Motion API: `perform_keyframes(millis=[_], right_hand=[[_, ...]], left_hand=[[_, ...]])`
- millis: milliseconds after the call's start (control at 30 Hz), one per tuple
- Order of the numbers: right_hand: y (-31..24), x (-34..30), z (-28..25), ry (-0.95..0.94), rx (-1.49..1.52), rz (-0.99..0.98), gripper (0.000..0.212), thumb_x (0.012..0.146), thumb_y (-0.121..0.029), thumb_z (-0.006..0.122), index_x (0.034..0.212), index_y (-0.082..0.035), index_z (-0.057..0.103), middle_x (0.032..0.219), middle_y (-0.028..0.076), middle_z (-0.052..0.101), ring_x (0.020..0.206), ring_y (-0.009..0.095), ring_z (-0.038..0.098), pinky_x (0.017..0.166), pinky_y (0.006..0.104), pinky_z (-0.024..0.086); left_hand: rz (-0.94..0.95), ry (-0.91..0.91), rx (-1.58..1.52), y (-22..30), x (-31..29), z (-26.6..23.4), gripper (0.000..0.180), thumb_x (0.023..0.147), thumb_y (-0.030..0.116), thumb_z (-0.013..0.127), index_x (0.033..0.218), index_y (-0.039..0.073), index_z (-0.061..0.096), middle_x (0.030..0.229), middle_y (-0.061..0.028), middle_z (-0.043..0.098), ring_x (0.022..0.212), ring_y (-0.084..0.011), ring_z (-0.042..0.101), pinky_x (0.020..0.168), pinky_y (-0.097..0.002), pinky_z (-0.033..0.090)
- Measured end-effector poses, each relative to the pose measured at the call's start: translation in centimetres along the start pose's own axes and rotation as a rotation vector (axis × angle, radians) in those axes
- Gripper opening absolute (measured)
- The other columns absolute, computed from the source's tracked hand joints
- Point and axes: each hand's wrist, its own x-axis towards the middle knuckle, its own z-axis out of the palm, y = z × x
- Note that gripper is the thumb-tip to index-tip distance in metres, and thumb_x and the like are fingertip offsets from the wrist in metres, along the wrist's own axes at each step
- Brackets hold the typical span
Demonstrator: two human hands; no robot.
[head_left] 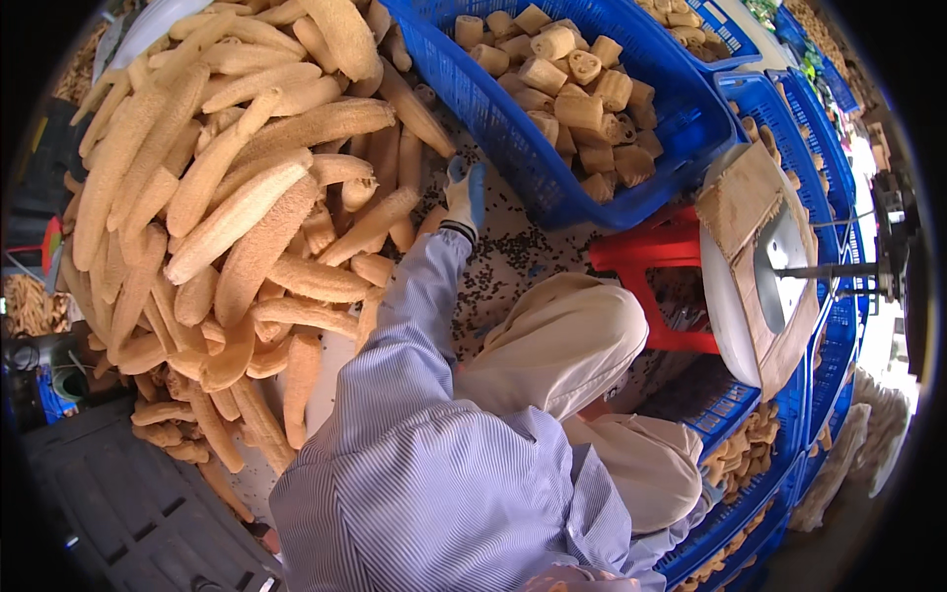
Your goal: The person uses a specialized circular cutting machine to slice dried loofah sponges into smaller cylindrical sections. They pick up whole loofahs from a pile on their left, position them under the cutting blade, rotate the loofah to complete the cut, and then place the cut pieces and remnants into blue plastic crates.
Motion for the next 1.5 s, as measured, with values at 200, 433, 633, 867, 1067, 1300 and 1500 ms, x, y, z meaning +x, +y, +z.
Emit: perform_keyframes(millis=[200,433,633,867,1067,1300,1500], right_hand=[[1.5,-5.6,1.9,0.07,-0.128,0.038,0.058,0.101,-0.039,0.055,0.143,-0.001,0.045,0.133,0.017,0.059,0.116,0.027,0.061,0.095,0.0358,0.05],[3.3,-4.7,7.3,0.021,-0.308,0.093,0.06,0.1,-0.037,0.057,0.145,0.0,0.043,0.134,0.017,0.058,0.117,0.026,0.06,0.096,0.0363,0.05],[4.7,-5.3,9.2,0.03,-0.393,0.124,0.061,0.099,-0.036,0.059,0.146,0.0,0.041,0.135,0.017,0.057,0.118,0.026,0.06,0.096,0.0366,0.049],[5.8,-5.3,12.0,-0.077,-0.426,0.149,0.064,0.098,-0.034,0.061,0.147,0.001,0.039,0.136,0.017,0.056,0.119,0.026,0.059,0.096,0.0371,0.049],[5.8,-7.4,13.3,-0.195,-0.428,0.087,0.066,0.097,-0.033,0.063,0.148,0.001,0.037,0.137,0.017,0.055,0.12,0.025,0.058,0.097,0.0374,0.049],[2.5,-15.1,20.4,-0.51,-0.502,-0.198,0.069,0.096,-0.031,0.065,0.149,0.001,0.035,0.139,0.017,0.054,0.122,0.025,0.057,0.097,0.0379,0.048],[-2.0,-29.4,30.5,-1.109,-0.881,-0.694,0.072,0.095,-0.03,0.067,0.15,0.002,0.033,0.14,0.017,0.053,0.123,0.025,0.056,0.098,0.0382,0.048]], left_hand=[[-0.162,-0.088,-0.238,-5.3,10.0,3.8,0.061,0.091,0.021,0.065,0.148,0.011,0.044,0.136,-0.0054,0.055,0.121,-0.0191,0.052,0.101,-0.0299,0.043],[-0.269,-0.034,-0.06,-9.9,21.2,1.2,0.061,0.09,0.022,0.066,0.147,0.014,0.047,0.138,-0.008,0.055,0.121,-0.022,0.054,0.091,-0.0317,0.05],[-0.182,0.029,0.104,-6.9,19.4,0.5,0.05,0.09,0.022,0.067,0.138,0.013,0.058,0.128,-0.0093,0.062,0.108,-0.0199,0.06,0.088,-0.0324,0.051],[0.002,0.063,0.49,-12.8,9.8,-4.4,0.025,0.094,0.014,0.062,0.116,0.003,0.061,0.1,-0.006,0.065,0.085,-0.0141,0.061,0.074,-0.0292,0.051],[-0.181,-0.485,0.371,-12.5,-9.3,-4.7,0.028,0.09,0.03,0.066,0.108,0.008,0.066,0.092,-0.0104,0.068,0.082,-0.0206,0.063,0.077,-0.0339,0.051],[-0.317,-0.663,-0.159,-8.9,-21.2,-7.8,0.018,0.098,0.014,0.06,0.115,0.007,0.058,0.098,0.0002,0.06,0.082,-0.0132,0.059,0.076,-0.0275,0.051],[-0.319,-0.537,-0.383,2.0,-22.8,-8.7,0.024,0.102,0.02,0.057,0.123,0.009,0.053,0.116,-0.0037,0.058,0.102,-0.0168,0.062,0.089,-0.0323,0.054]])
